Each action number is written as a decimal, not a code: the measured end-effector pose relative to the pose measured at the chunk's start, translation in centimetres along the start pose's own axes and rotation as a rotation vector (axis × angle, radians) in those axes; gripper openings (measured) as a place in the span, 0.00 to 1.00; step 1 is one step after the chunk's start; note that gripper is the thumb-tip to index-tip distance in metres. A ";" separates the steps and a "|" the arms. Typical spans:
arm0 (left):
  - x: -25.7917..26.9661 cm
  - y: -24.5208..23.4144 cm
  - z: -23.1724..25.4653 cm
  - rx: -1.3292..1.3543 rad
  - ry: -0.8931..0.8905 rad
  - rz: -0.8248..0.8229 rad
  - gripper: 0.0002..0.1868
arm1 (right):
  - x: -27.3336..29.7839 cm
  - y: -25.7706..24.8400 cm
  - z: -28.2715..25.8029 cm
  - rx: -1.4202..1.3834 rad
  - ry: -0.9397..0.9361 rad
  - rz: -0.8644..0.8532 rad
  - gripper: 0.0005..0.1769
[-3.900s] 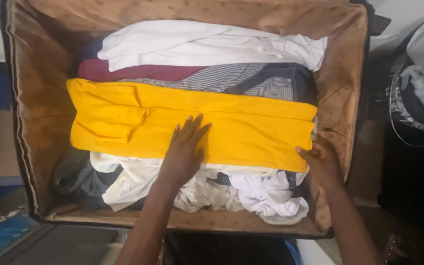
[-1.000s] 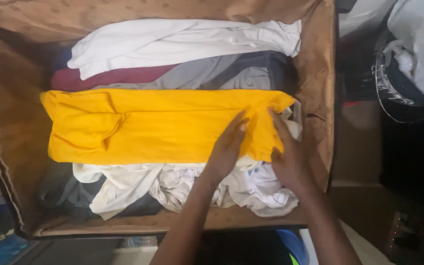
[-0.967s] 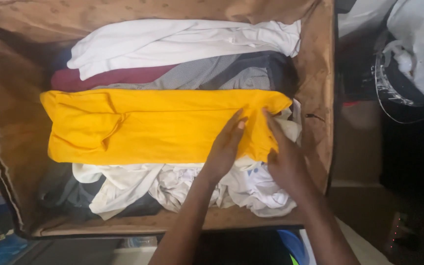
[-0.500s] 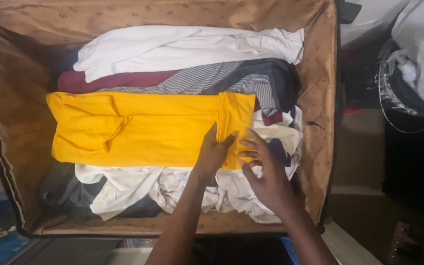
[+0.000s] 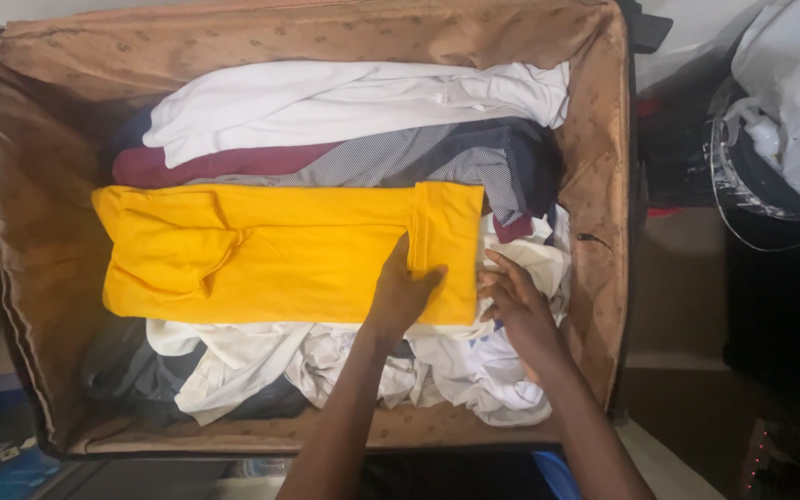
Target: Fold a yellow t-shirt and place it into a suitcase with other clothes.
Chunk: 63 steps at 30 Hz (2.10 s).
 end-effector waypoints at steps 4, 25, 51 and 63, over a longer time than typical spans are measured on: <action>0.9 -1.0 1.4 0.117 -0.012 -0.036 0.42 | -0.8 -0.4 1.4 -0.017 0.081 0.010 0.29; 4.6 -5.7 4.5 0.095 -0.049 -0.060 0.43 | -2.9 2.3 2.1 -0.270 0.045 -0.078 0.25; 8.4 -8.9 6.5 -0.048 0.189 -0.130 0.27 | 0.4 1.3 0.2 0.046 -0.199 0.294 0.18; 7.0 -5.5 5.2 0.422 -0.025 -0.169 0.31 | 6.1 7.0 -4.3 0.264 -0.570 -0.001 0.25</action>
Point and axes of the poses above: each hand's wrist, its own x-axis away from the middle knuckle, its own y-axis out of the palm, z = x × y, the point moved 1 cm from there along -x, towards the middle knuckle, and after that the axes turned 7 degrees about z, right-handed, at the moved point
